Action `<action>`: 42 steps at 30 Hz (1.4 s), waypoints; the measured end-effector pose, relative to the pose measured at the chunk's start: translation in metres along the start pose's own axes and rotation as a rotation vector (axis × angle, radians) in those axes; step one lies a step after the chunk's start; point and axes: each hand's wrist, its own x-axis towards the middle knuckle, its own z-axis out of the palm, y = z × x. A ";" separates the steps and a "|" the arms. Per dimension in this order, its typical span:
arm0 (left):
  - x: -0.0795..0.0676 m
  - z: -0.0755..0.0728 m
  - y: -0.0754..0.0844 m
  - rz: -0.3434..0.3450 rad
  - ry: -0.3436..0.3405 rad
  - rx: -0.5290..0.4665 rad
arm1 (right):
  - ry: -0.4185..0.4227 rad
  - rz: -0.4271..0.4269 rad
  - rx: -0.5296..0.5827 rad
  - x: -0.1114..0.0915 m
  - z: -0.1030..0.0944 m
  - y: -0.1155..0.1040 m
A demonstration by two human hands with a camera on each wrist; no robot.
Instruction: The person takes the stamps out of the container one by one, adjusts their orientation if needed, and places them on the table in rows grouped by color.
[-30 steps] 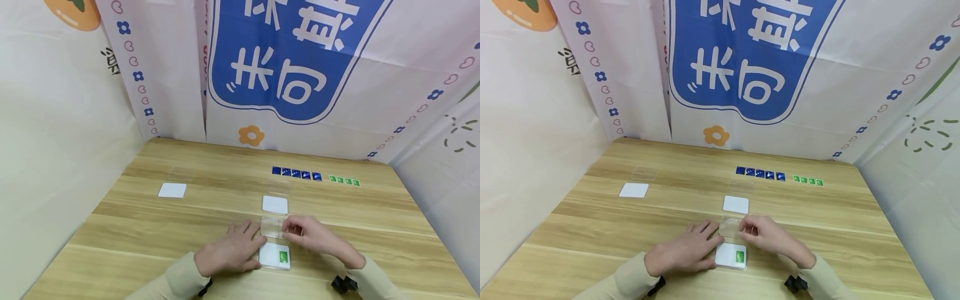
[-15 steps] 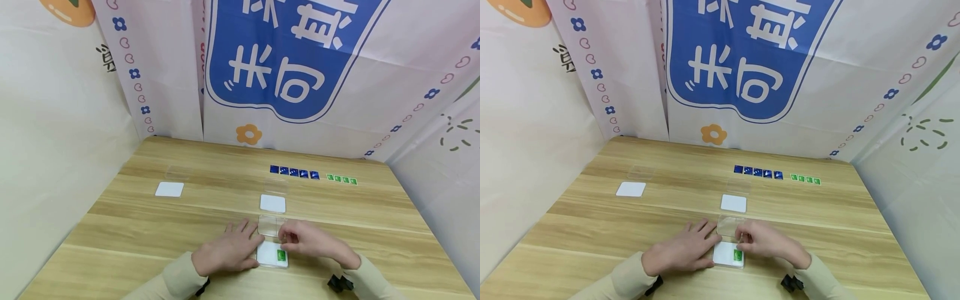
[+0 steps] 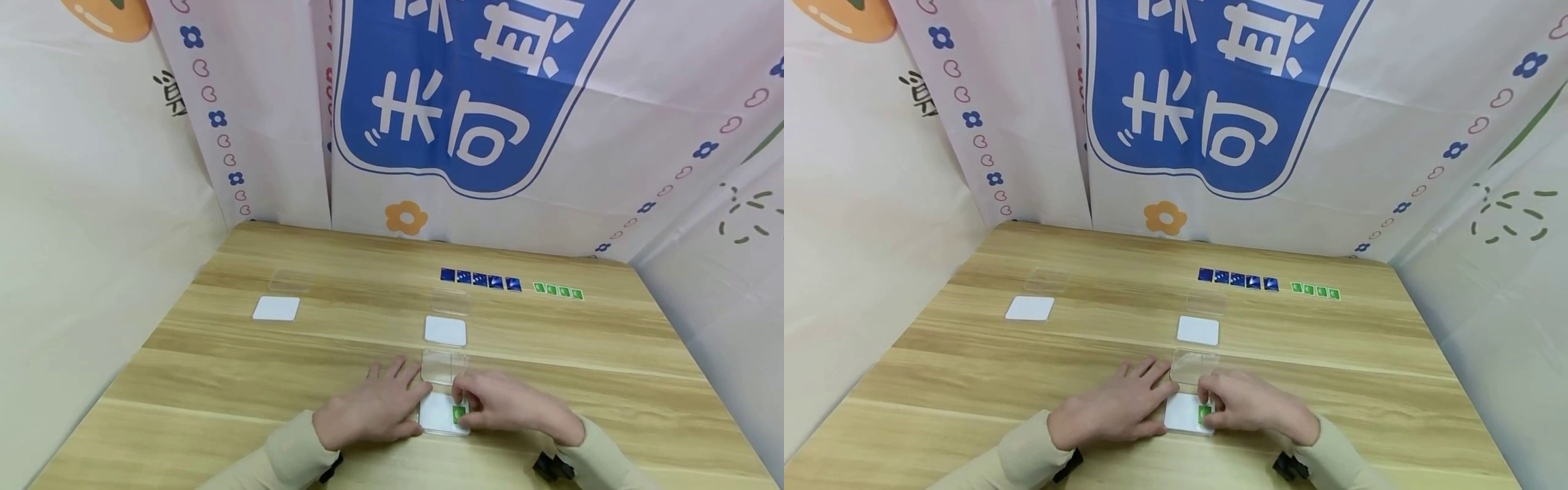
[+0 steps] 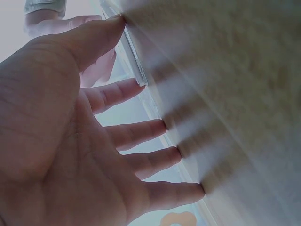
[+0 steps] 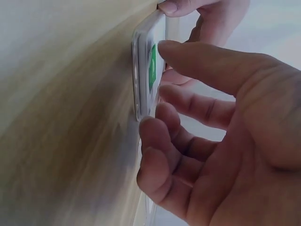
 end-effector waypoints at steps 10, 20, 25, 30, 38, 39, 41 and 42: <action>0.002 0.001 -0.001 0.004 0.007 0.006 | -0.006 0.055 -0.003 0.000 0.002 -0.001; 0.001 0.001 0.000 0.004 0.004 0.007 | -0.003 0.064 0.006 0.001 0.003 -0.001; 0.001 0.001 -0.001 0.003 0.007 0.004 | 0.004 0.059 0.005 0.001 0.003 -0.001; 0.002 0.002 -0.001 -0.002 0.015 0.012 | 0.007 0.053 0.005 0.002 0.002 -0.001; 0.002 0.002 0.000 -0.002 0.012 0.010 | 0.022 0.038 0.007 0.002 0.002 -0.001; 0.002 0.002 0.000 -0.002 0.013 0.011 | 0.026 0.035 0.006 0.002 0.002 -0.001; 0.002 0.002 0.000 -0.003 0.013 0.013 | 0.031 0.030 0.004 0.003 0.002 -0.001; 0.002 0.002 0.000 -0.002 0.014 0.015 | 0.034 0.028 0.001 0.003 0.002 0.000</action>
